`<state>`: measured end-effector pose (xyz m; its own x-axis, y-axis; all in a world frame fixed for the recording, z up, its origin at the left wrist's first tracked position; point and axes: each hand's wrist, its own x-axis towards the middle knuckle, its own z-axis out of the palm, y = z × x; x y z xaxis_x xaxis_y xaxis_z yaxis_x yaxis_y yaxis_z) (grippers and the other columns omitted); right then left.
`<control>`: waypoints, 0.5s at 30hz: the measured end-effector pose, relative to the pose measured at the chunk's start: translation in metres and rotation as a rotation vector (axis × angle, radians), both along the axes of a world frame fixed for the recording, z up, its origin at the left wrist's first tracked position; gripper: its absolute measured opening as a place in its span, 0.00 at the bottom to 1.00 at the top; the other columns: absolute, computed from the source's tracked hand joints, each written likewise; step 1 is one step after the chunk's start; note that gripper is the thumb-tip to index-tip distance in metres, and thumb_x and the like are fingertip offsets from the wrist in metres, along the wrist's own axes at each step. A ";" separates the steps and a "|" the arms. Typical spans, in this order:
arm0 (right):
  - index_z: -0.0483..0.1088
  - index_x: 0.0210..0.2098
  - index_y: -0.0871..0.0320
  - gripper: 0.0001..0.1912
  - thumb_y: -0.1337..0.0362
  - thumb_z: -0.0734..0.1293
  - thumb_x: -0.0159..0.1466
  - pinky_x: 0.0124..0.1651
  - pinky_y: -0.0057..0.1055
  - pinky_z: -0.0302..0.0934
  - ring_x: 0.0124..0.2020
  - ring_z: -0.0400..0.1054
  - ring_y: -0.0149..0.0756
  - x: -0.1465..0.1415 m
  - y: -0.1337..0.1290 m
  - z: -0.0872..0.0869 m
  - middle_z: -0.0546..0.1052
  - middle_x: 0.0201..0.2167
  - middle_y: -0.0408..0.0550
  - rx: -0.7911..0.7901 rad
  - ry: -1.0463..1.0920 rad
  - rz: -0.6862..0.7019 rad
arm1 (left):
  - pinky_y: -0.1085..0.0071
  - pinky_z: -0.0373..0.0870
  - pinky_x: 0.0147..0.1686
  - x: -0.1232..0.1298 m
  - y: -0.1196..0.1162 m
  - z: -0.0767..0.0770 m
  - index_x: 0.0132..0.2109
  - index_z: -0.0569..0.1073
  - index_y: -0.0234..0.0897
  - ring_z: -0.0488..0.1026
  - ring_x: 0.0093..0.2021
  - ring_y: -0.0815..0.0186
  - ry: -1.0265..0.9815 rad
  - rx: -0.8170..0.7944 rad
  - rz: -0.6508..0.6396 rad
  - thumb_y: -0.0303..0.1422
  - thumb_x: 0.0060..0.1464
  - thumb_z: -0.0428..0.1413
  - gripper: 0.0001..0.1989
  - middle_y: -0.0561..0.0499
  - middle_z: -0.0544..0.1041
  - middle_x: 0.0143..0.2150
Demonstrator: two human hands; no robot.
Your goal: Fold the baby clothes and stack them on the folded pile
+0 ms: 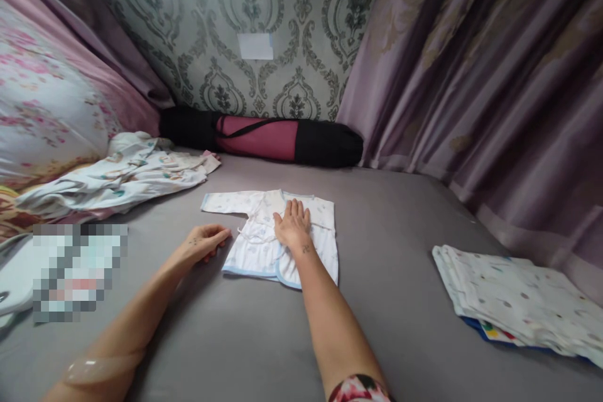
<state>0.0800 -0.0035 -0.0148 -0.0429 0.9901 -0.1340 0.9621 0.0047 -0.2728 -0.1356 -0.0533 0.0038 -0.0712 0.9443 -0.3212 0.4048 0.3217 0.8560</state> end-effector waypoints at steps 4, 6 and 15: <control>0.42 0.70 0.70 0.37 0.51 0.46 0.70 0.69 0.42 0.26 0.72 0.31 0.43 0.001 0.001 -0.001 0.42 0.72 0.54 0.005 -0.012 0.000 | 0.76 0.54 0.15 -0.001 0.002 -0.004 0.30 0.71 0.35 0.59 0.16 0.74 0.007 0.005 0.008 0.48 0.42 0.58 0.19 0.56 0.67 0.21; 0.42 0.70 0.70 0.37 0.51 0.46 0.70 0.69 0.43 0.26 0.72 0.31 0.44 0.001 0.001 0.000 0.42 0.72 0.54 0.000 -0.014 0.002 | 0.76 0.55 0.15 -0.003 0.003 -0.007 0.31 0.72 0.35 0.59 0.16 0.74 0.008 -0.004 0.016 0.48 0.41 0.58 0.19 0.56 0.67 0.21; 0.42 0.70 0.71 0.37 0.52 0.48 0.70 0.69 0.45 0.29 0.72 0.32 0.45 0.002 0.004 -0.004 0.42 0.72 0.56 0.007 -0.033 0.008 | 0.76 0.55 0.16 -0.016 0.019 -0.007 0.32 0.70 0.34 0.63 0.17 0.74 -0.023 -0.002 0.053 0.50 0.40 0.59 0.22 0.53 0.72 0.24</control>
<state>0.0822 0.0007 -0.0186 -0.0460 0.9906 -0.1288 0.9704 0.0137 -0.2411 -0.1518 -0.0345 -0.0030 -0.1139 0.9388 -0.3250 0.3672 0.3437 0.8643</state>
